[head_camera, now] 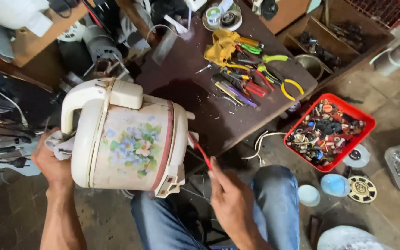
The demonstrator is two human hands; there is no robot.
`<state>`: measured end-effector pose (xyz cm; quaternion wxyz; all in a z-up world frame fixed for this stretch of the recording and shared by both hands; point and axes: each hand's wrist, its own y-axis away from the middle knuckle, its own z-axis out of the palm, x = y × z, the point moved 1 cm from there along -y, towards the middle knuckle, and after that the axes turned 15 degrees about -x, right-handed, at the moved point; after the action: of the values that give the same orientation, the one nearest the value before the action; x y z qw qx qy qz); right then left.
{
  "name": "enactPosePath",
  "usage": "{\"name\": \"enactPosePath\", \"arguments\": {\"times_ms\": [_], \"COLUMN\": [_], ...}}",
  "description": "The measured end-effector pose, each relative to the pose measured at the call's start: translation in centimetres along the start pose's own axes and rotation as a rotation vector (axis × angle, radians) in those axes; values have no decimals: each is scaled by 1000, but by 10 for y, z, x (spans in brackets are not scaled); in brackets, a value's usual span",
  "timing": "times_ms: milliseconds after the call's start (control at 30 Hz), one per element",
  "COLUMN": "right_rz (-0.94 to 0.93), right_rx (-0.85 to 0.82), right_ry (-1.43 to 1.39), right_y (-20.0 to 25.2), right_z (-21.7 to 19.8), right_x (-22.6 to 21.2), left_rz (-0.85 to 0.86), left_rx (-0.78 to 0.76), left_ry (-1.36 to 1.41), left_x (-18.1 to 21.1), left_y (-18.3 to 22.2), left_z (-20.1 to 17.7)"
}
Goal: Cleaning the exterior and crevices of a rice cooker using a cloth and a small tool.
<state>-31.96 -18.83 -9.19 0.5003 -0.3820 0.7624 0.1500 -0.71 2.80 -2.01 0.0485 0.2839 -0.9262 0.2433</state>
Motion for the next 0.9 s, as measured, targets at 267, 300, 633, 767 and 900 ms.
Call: {"name": "enactPosePath", "arguments": {"times_ms": [267, 300, 633, 767, 900], "right_rz": [-12, 0, -86, 47, -102], "right_rx": [20, 31, -32, 75, 34], "right_ry": [191, 179, 226, 66, -37], "right_y": [10, 2, 14, 3, -41], "right_z": [18, 15, 12, 7, -4], "right_x": [-2, -4, -4, 23, 0], "left_rz": [-5, 20, -22, -90, -35], "left_rx": [56, 62, 39, 57, 84], "left_ry": [-98, -93, -9, -3, 56], "left_x": [8, 6, -27, -21, -44], "left_y": [6, 7, 17, 21, 35], "left_z": [-3, -2, 7, 8, 16]}}
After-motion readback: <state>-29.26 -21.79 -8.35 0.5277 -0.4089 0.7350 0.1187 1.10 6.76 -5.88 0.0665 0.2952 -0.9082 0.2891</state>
